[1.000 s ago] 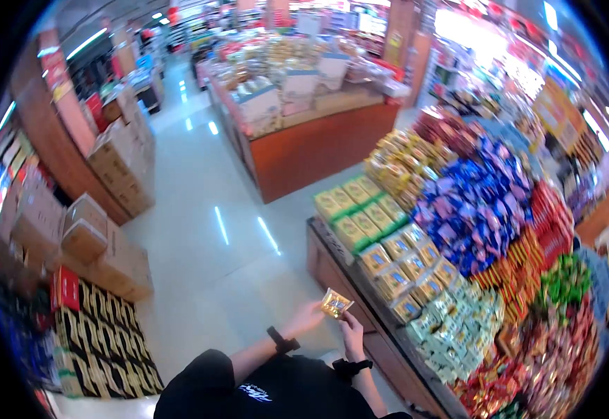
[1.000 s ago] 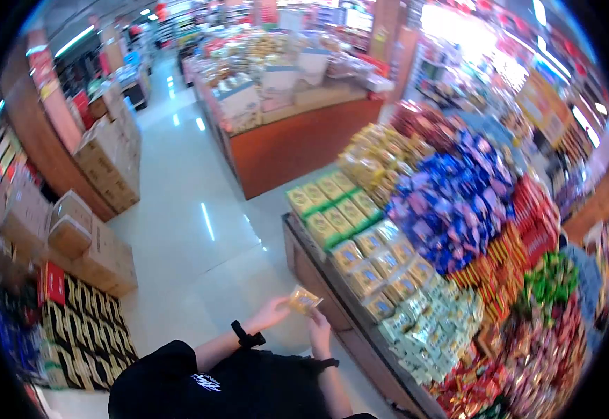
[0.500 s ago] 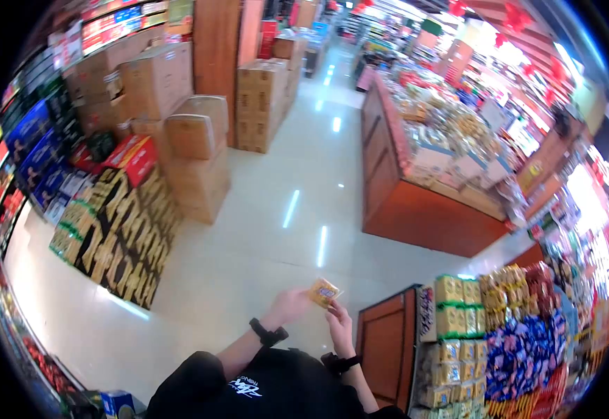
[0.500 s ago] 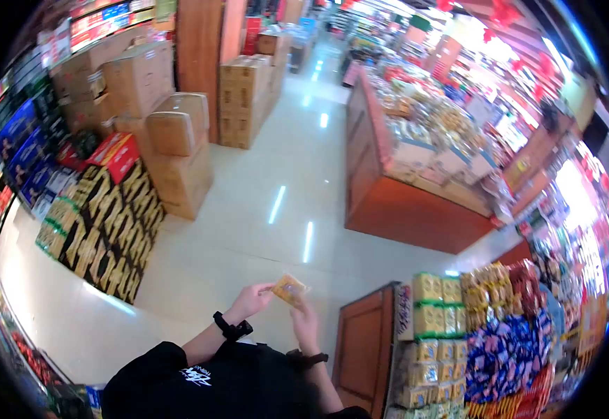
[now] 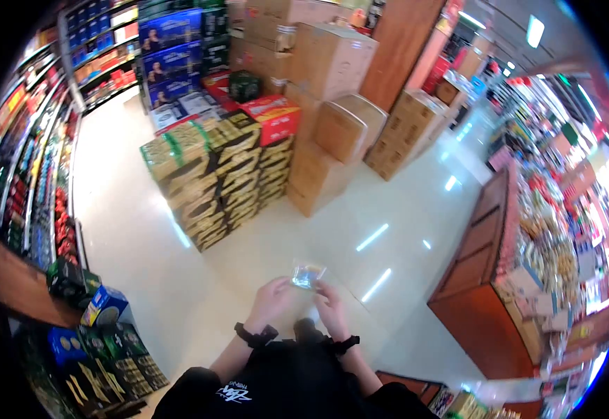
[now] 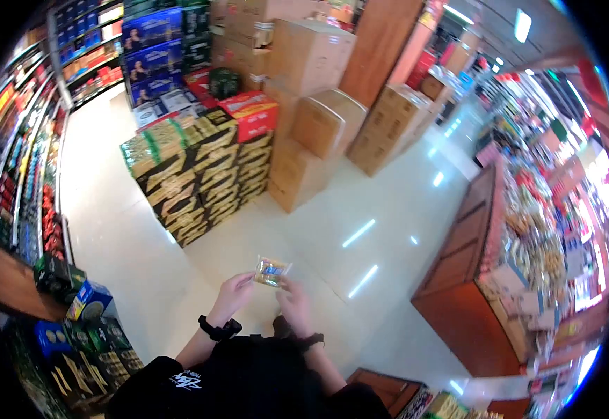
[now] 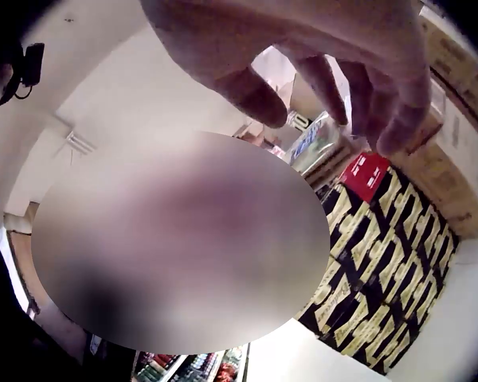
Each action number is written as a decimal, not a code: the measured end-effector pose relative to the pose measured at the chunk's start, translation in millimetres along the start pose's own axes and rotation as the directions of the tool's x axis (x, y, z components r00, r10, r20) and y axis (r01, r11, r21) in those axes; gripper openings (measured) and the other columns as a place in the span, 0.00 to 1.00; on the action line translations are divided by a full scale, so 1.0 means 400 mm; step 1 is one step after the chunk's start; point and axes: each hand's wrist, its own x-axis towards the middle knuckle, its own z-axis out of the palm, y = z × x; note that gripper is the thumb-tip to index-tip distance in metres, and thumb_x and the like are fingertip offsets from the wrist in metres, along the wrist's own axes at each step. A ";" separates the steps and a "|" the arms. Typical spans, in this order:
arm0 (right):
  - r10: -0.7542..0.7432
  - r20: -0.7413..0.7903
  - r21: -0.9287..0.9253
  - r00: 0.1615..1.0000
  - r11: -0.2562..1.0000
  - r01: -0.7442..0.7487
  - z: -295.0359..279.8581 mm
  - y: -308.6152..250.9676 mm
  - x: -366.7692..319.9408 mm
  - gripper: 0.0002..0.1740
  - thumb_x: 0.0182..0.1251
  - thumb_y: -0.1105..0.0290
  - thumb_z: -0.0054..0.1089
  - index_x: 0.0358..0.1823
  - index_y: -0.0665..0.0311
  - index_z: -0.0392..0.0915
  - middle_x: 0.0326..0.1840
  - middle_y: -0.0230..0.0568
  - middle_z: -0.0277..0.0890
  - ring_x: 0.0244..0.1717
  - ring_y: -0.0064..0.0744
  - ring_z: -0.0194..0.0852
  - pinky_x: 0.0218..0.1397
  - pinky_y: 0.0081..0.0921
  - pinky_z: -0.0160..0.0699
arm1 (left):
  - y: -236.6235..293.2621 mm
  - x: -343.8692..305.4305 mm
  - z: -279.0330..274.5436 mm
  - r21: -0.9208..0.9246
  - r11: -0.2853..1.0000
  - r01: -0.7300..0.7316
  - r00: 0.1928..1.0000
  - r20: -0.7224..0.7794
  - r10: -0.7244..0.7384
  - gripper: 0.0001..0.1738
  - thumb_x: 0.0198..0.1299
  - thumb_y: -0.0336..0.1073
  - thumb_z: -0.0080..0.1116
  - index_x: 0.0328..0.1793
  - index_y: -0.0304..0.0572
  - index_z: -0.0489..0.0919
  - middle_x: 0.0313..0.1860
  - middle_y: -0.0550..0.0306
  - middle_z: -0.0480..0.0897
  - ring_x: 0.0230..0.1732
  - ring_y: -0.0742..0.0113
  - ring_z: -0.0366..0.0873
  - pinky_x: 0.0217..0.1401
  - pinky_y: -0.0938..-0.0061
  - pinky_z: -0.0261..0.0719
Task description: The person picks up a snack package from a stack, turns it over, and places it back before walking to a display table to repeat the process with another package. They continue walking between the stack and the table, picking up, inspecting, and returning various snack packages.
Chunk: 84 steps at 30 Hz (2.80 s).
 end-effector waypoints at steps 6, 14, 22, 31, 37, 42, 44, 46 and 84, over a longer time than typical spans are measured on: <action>-0.047 0.214 0.004 0.976 0.999 0.047 0.070 -0.035 0.196 0.23 0.59 0.73 0.53 0.58 0.63 0.69 0.56 0.42 0.69 0.56 0.33 0.67 0.52 0.31 0.73 | -0.025 0.086 -0.067 -0.029 1.000 0.000 0.975 -0.221 -0.006 0.20 0.56 0.31 0.54 0.55 0.34 0.75 0.47 0.50 0.82 0.45 0.68 0.80 0.49 0.75 0.76; -0.156 0.299 0.067 0.941 0.988 0.142 0.145 0.011 0.527 0.23 0.59 0.73 0.53 0.58 0.62 0.70 0.55 0.42 0.68 0.54 0.35 0.69 0.50 0.30 0.75 | 0.049 0.326 -0.146 0.169 0.986 0.001 0.969 -0.245 0.041 0.18 0.59 0.28 0.50 0.56 0.29 0.73 0.50 0.50 0.79 0.51 0.67 0.76 0.55 0.75 0.72; -0.129 0.319 0.094 0.939 0.990 0.104 0.147 -0.057 0.760 0.21 0.60 0.72 0.54 0.56 0.63 0.72 0.53 0.41 0.70 0.52 0.34 0.71 0.48 0.28 0.74 | 0.005 0.564 -0.181 0.224 0.968 0.112 0.958 -0.283 -0.046 0.18 0.60 0.28 0.51 0.57 0.30 0.72 0.53 0.52 0.77 0.55 0.68 0.74 0.59 0.75 0.70; -0.096 0.401 0.141 0.911 0.989 0.042 0.222 -0.079 0.936 0.21 0.60 0.73 0.54 0.56 0.64 0.71 0.53 0.41 0.70 0.51 0.31 0.70 0.47 0.27 0.74 | 0.066 0.697 -0.228 0.006 0.974 0.227 0.922 -0.324 -0.213 0.21 0.58 0.27 0.52 0.60 0.32 0.71 0.56 0.51 0.76 0.58 0.65 0.73 0.60 0.74 0.69; -0.115 0.361 -0.029 0.926 0.991 0.134 0.293 -0.126 1.128 0.22 0.60 0.73 0.53 0.58 0.66 0.69 0.52 0.42 0.72 0.51 0.33 0.71 0.48 0.26 0.73 | 0.027 0.934 -0.323 -0.045 0.987 0.156 0.951 -0.262 -0.162 0.23 0.57 0.26 0.51 0.60 0.32 0.71 0.53 0.52 0.78 0.48 0.72 0.75 0.48 0.77 0.73; -0.223 0.319 -0.048 0.921 0.967 0.251 0.335 -0.210 1.325 0.22 0.59 0.77 0.52 0.57 0.66 0.69 0.52 0.45 0.72 0.54 0.35 0.72 0.53 0.27 0.71 | 0.134 1.112 -0.388 0.041 0.997 0.063 0.961 -0.271 -0.050 0.24 0.54 0.26 0.51 0.61 0.33 0.71 0.53 0.50 0.78 0.47 0.69 0.76 0.47 0.76 0.74; -0.248 0.338 -0.086 0.908 0.953 0.292 0.381 -0.260 1.374 0.22 0.58 0.78 0.51 0.57 0.67 0.69 0.52 0.44 0.72 0.53 0.35 0.72 0.54 0.27 0.71 | 0.152 1.141 -0.433 0.071 0.993 -0.096 0.930 -0.350 0.114 0.25 0.53 0.27 0.52 0.60 0.32 0.71 0.53 0.47 0.78 0.49 0.66 0.77 0.50 0.75 0.74; -0.302 0.364 -0.005 0.881 0.945 0.327 0.430 -0.285 1.412 0.22 0.58 0.78 0.52 0.57 0.67 0.70 0.52 0.43 0.72 0.52 0.34 0.72 0.53 0.26 0.71 | 0.162 1.158 -0.480 0.043 0.997 -0.061 0.910 -0.409 0.074 0.23 0.52 0.29 0.52 0.57 0.33 0.72 0.52 0.45 0.78 0.52 0.61 0.76 0.53 0.72 0.73; -0.281 0.876 0.295 0.393 0.955 0.026 0.827 -0.246 1.817 0.14 0.60 0.74 0.55 0.48 0.65 0.74 0.38 0.33 0.73 0.38 0.21 0.70 0.40 0.19 0.72 | 0.235 1.397 -0.618 0.041 0.771 0.636 0.296 -0.935 -0.195 0.27 0.54 0.38 0.52 0.59 0.32 0.69 0.46 0.37 0.79 0.48 0.48 0.77 0.52 0.66 0.74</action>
